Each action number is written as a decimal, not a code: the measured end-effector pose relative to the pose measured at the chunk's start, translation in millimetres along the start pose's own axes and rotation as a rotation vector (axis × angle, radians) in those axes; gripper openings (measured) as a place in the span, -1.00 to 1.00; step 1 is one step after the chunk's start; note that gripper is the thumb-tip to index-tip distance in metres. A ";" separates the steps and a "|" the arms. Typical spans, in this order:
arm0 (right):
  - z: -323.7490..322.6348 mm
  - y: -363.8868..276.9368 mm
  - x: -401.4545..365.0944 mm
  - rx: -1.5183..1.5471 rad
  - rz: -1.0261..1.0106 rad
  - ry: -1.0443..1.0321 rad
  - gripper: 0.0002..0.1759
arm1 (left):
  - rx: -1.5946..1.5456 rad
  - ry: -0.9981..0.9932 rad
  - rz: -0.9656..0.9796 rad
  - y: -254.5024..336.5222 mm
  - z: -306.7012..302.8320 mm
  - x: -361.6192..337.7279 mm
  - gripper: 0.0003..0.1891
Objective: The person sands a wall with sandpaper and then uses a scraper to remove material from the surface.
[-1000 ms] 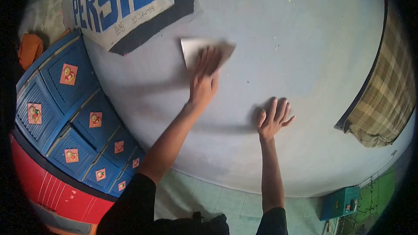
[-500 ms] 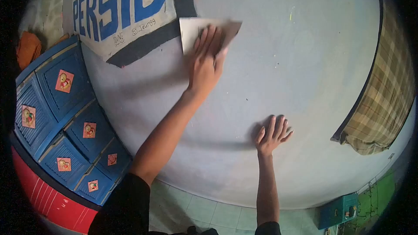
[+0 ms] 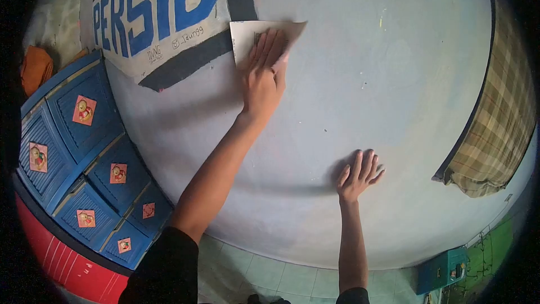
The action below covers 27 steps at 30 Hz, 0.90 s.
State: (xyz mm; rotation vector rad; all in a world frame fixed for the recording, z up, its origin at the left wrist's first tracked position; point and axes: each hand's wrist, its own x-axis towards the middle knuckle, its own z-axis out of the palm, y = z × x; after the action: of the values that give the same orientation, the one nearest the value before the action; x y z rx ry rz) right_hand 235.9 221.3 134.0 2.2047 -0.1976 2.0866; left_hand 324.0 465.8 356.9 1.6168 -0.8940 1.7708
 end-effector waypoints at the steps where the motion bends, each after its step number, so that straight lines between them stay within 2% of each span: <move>1: -1.0 0.2 -0.2 -0.012 0.005 -0.013 -0.47 | 0.072 -0.006 0.012 0.6 1.8 -3.6 -0.56; 6: -2.5 0.2 -1.3 -0.012 0.005 -0.016 -0.47 | 0.076 -0.083 -0.135 17.3 -12.0 -76.2 -0.56; 8: -0.4 1.9 -2.0 -0.002 0.003 -0.016 -0.47 | 0.112 -0.084 -0.094 10.9 -4.9 -60.0 -0.56; 9: 0.5 1.4 -0.5 -0.003 0.002 -0.009 -0.47 | 0.113 -0.002 -0.078 10.2 -0.6 -37.5 -0.59; 12: -0.3 -1.5 1.9 0.027 -0.013 0.019 -0.47 | 0.053 0.074 -0.035 3.4 2.7 22.7 -0.58; 15: -1.8 -0.9 1.7 -0.012 -0.019 0.012 -0.48 | 0.070 0.019 -0.026 4.1 -0.5 -1.6 -0.55; 19: -3.8 -1.2 2.0 -0.023 -0.019 0.013 -0.48 | 0.006 -0.093 -0.150 11.5 -8.2 -72.2 -0.61; 22: -1.3 -0.8 1.8 -0.003 -0.017 0.006 -0.48 | 0.014 -0.131 -0.121 7.8 -5.3 -56.8 -0.59; 24: -1.6 -2.4 1.9 0.001 -0.010 0.022 -0.48 | 0.026 -0.036 -0.047 8.8 -2.6 -13.7 -0.60; 27: 0.5 0.3 -0.1 -0.011 -0.011 0.013 -0.48 | -0.035 -0.001 -0.058 10.1 3.4 -13.6 -0.60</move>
State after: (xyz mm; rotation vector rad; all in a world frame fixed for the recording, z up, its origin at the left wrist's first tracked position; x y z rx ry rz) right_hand 236.4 220.9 133.9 2.1808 -0.1943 2.0885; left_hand 319.6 457.3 342.5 1.6056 -0.8651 1.7059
